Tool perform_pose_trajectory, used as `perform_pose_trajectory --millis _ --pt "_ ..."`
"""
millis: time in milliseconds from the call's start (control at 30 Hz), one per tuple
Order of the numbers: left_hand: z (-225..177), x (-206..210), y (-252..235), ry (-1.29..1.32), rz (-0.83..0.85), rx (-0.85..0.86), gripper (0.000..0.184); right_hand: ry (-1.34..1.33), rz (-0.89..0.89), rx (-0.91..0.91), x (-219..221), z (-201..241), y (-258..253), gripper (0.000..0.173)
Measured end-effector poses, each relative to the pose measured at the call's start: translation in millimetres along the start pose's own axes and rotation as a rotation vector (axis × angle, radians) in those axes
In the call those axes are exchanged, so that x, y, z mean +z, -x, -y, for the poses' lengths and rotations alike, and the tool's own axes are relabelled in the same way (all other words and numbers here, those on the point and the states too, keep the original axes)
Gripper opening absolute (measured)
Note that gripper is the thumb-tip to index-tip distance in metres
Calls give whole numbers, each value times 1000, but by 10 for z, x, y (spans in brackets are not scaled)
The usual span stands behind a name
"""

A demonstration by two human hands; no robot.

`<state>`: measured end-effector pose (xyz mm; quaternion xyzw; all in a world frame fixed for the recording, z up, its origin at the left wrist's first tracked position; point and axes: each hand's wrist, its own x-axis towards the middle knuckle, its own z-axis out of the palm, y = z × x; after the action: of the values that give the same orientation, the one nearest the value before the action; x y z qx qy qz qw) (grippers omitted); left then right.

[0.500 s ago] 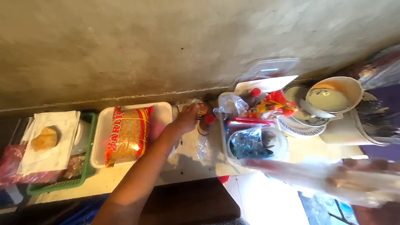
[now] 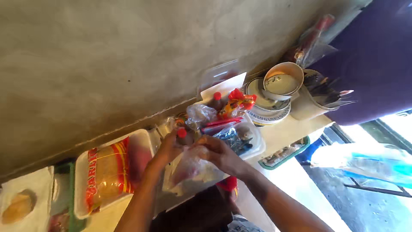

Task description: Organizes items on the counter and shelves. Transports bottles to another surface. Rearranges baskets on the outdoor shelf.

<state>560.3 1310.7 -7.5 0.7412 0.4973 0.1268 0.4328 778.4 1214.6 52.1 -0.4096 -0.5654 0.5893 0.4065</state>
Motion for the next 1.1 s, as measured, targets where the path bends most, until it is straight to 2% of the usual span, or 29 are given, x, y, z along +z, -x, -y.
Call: perform_pose_trajectory --millis 67,100,167,233,267,300,400,433,500,600,667,767,833,933,1033,1100 --pt "-19 56 -6 -6 -39 -26 61 289 71 88 -164 21 -71 47" --pt "-15 76 3 15 -66 -36 55 399 28 73 -260 45 -91 52" --pt "14 123 -7 5 -135 -32 47 557 -204 27 -509 64 -165 41" --pt "-33 140 10 -46 -178 -11 49 723 -495 5 -802 54 -368 26" --pt "-26 163 22 -57 -204 -5 50 791 -594 53 -932 66 -509 25" --pt "-8 191 40 -49 -247 8 48 846 -623 134 -1045 88 -647 30" --pt "3 213 148 37 -410 83 49 937 -520 428 -1231 70 -1039 59" --pt "-24 190 192 55 -462 111 51 955 -495 482 -1254 33 -1142 63" --pt "-86 88 300 70 -564 159 52 961 -479 520 -1247 -42 -1280 57" --pt "-204 -141 470 147 -673 308 67 928 -510 487 -1225 -118 -1355 42" --pt "-363 -311 566 184 -728 469 74 897 -555 377 -1260 -162 -1308 39" --pt "-644 -565 713 238 -770 682 72 834 -706 91 -1271 -88 -1164 38" --pt "-773 -658 781 304 -782 768 63 756 -772 -26 -1310 153 -940 33" --pt "-851 -722 955 405 -677 824 59 602 -772 -121 -1427 575 -378 29" --pt "-1120 -566 952 644 -381 889 66 408 -758 -306 -1673 906 328 23" --pt "-1414 -228 980 845 -181 807 65 286 -746 -318 -1847 1090 929 17"
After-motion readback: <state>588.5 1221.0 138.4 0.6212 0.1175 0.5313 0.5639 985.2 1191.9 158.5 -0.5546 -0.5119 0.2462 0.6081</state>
